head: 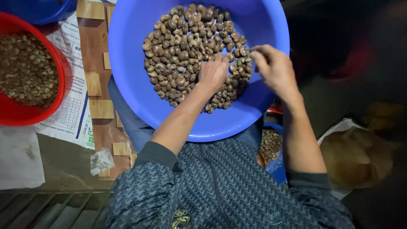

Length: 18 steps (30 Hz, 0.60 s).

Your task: The person sorts brown nuts from a large blue basin into a smaller blue container using both hands. They pick up handfuls of nuts, sift through them, and transfer selected pieces into the smaller container.

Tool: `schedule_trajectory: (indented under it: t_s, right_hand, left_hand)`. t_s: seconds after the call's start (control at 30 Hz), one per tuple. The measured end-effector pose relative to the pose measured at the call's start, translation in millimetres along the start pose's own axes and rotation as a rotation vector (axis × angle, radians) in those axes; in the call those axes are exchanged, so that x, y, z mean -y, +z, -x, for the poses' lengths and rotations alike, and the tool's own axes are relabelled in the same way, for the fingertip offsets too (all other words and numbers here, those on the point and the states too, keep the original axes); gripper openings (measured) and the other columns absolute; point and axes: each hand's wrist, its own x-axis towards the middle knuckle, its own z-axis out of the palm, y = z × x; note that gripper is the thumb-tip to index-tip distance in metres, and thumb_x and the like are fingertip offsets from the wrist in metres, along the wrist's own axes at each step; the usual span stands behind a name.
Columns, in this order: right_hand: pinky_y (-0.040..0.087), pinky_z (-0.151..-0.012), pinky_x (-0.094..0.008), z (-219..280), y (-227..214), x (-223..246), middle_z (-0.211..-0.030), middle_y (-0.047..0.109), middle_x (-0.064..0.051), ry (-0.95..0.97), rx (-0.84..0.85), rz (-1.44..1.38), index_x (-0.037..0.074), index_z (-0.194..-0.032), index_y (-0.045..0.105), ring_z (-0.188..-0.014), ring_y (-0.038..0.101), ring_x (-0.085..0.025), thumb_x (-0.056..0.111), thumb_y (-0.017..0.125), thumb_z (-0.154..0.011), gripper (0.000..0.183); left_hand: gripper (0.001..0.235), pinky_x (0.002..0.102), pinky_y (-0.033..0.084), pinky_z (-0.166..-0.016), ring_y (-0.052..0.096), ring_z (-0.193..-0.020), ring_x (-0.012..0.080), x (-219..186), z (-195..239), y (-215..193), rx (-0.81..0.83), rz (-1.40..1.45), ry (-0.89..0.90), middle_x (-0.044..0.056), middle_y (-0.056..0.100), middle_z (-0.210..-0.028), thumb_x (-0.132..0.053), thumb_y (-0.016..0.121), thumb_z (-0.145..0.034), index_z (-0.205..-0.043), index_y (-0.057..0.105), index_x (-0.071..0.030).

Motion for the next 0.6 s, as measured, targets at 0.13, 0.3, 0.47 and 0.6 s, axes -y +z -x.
schedule_trajectory:
  t_s: [0.13,0.3,0.47,0.6]
  right_hand:
    - [0.058,-0.075,-0.061,-24.6,67.3,-96.5,-0.087,0.076,-0.021,0.147,0.195,0.599,0.015,-0.118,0.071,-0.086,0.075,-0.046,0.037,0.059,-0.1,0.031]
    - [0.055,-0.075,-0.067,-52.3,129.9,-143.5,-0.095,0.074,-0.026,0.254,0.354,0.743,-0.002,-0.117,0.059,-0.09,0.073,-0.052,0.02,0.051,-0.095,0.032]
    - [0.05,-0.094,-0.067,-37.9,106.3,-41.0,-0.118,0.07,-0.033,0.253,0.442,0.641,0.012,-0.161,0.022,-0.112,0.067,-0.056,0.018,0.047,-0.097,0.069]
    - [0.05,-0.093,-0.067,-3.3,101.4,-13.7,-0.116,0.07,-0.03,0.189,0.409,0.508,0.02,-0.157,0.029,-0.108,0.067,-0.056,0.025,0.046,-0.101,0.059]
  left_hand:
    - [0.017,0.065,0.056,-0.076,0.072,-0.079,0.0484,20.6,-0.5,18.1,0.049,0.227,-0.012,0.021,0.062,-0.114,-0.015,0.057,-0.097,-0.11,0.063,-0.005]
    - [0.024,0.062,0.057,-0.073,0.072,-0.084,0.0458,47.5,8.9,12.1,0.083,0.284,-0.046,0.013,0.068,-0.102,-0.022,0.059,-0.097,-0.119,0.061,-0.012]
    - [0.025,0.06,0.057,-0.074,0.072,-0.084,0.0475,64.9,32.1,-37.1,0.079,0.323,-0.084,0.016,0.071,-0.098,-0.024,0.061,-0.096,-0.116,0.066,-0.01]
    - [0.023,0.062,0.056,-0.07,0.072,-0.081,0.0486,58.5,45.6,-71.4,0.071,0.34,-0.106,0.017,0.073,-0.091,-0.027,0.063,-0.094,-0.109,0.068,-0.009]
